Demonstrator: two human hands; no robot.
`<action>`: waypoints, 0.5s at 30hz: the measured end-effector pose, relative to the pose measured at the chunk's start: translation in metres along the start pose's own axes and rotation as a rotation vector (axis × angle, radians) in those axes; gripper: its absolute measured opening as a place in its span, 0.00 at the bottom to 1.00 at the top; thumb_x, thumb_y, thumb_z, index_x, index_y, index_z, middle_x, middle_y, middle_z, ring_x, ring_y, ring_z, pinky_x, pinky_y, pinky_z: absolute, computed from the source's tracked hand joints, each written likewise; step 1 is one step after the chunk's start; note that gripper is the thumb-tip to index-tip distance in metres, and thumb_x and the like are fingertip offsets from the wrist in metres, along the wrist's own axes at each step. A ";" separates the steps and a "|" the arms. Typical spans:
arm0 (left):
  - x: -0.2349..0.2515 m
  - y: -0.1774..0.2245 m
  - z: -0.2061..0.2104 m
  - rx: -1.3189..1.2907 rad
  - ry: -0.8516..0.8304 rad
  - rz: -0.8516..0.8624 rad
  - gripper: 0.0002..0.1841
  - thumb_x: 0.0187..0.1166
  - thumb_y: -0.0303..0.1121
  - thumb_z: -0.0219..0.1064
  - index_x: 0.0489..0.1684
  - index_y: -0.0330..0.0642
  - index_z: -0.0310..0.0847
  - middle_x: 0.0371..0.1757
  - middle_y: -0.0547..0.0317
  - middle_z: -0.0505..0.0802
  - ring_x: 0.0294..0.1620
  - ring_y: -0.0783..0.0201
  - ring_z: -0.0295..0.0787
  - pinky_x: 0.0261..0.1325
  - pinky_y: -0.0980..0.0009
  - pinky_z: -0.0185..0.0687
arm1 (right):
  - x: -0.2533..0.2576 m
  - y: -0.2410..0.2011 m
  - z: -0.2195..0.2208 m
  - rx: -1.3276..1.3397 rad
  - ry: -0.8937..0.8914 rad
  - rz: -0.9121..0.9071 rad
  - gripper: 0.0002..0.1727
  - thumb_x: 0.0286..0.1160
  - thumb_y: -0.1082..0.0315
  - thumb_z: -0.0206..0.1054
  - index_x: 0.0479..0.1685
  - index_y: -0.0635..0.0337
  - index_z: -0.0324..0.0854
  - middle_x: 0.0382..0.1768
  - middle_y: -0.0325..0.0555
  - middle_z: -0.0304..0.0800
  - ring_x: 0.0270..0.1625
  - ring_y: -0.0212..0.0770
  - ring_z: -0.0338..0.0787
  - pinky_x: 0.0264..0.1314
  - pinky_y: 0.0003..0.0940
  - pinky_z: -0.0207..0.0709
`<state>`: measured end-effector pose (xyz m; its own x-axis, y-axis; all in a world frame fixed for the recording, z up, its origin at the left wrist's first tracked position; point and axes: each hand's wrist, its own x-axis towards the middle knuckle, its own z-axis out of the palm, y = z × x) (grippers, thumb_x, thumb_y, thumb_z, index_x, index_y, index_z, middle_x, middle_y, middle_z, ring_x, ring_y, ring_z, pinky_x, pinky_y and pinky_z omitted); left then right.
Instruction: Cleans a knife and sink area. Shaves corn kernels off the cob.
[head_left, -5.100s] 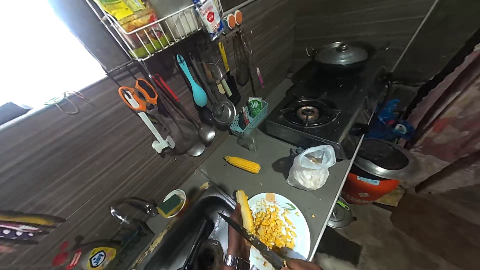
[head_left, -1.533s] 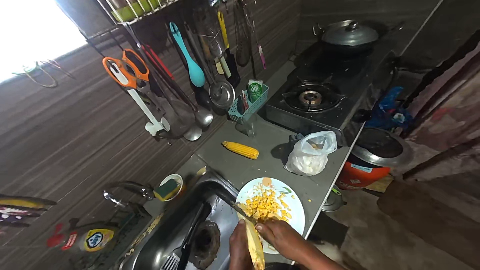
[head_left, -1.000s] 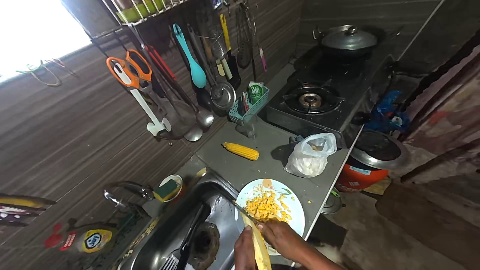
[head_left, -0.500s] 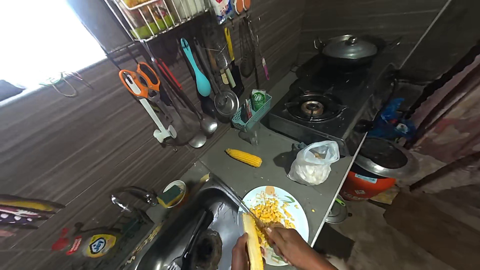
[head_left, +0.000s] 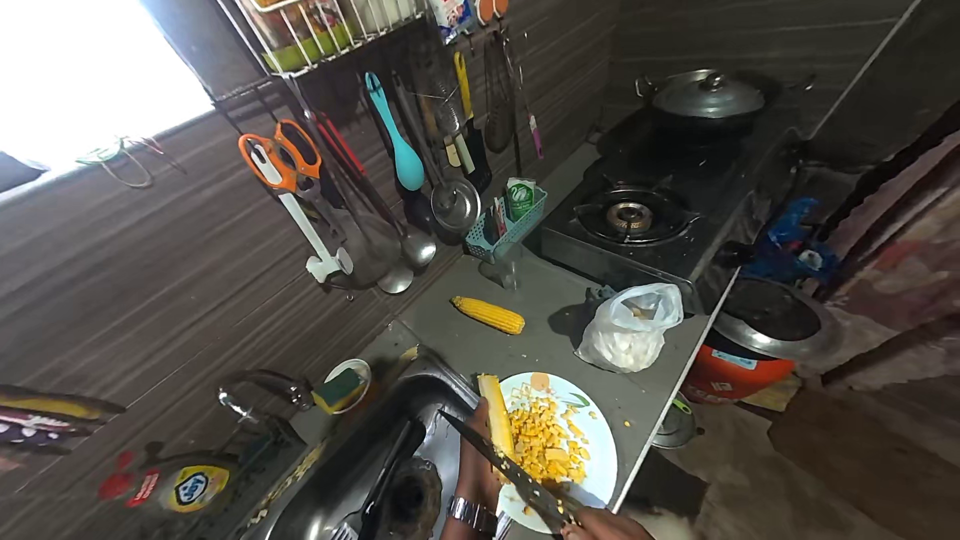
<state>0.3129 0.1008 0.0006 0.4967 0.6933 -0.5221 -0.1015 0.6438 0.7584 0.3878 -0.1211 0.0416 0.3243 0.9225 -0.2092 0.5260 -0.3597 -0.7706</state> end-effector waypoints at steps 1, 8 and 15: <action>0.002 0.002 0.003 -0.013 0.011 0.004 0.22 0.93 0.48 0.50 0.62 0.38 0.80 0.40 0.46 0.90 0.34 0.58 0.89 0.35 0.62 0.88 | -0.002 0.001 0.000 0.001 0.011 -0.001 0.32 0.93 0.45 0.51 0.49 0.69 0.87 0.39 0.61 0.92 0.47 0.58 0.94 0.54 0.58 0.86; -0.002 0.010 0.020 0.015 0.078 0.059 0.21 0.94 0.45 0.50 0.56 0.34 0.80 0.38 0.47 0.90 0.34 0.59 0.90 0.37 0.62 0.89 | -0.005 0.010 -0.001 -0.028 -0.009 0.030 0.36 0.92 0.40 0.48 0.46 0.68 0.86 0.38 0.61 0.92 0.47 0.58 0.94 0.53 0.58 0.86; -0.016 -0.007 0.016 0.052 0.070 0.097 0.20 0.92 0.42 0.56 0.71 0.36 0.76 0.57 0.43 0.90 0.55 0.56 0.90 0.57 0.58 0.88 | 0.005 0.008 -0.001 -0.051 -0.007 0.056 0.37 0.92 0.39 0.47 0.48 0.66 0.87 0.40 0.60 0.93 0.49 0.57 0.95 0.55 0.58 0.87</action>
<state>0.3194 0.0803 0.0099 0.4255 0.7734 -0.4699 -0.1002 0.5564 0.8249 0.3944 -0.1191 0.0347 0.3492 0.9014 -0.2558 0.5467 -0.4178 -0.7257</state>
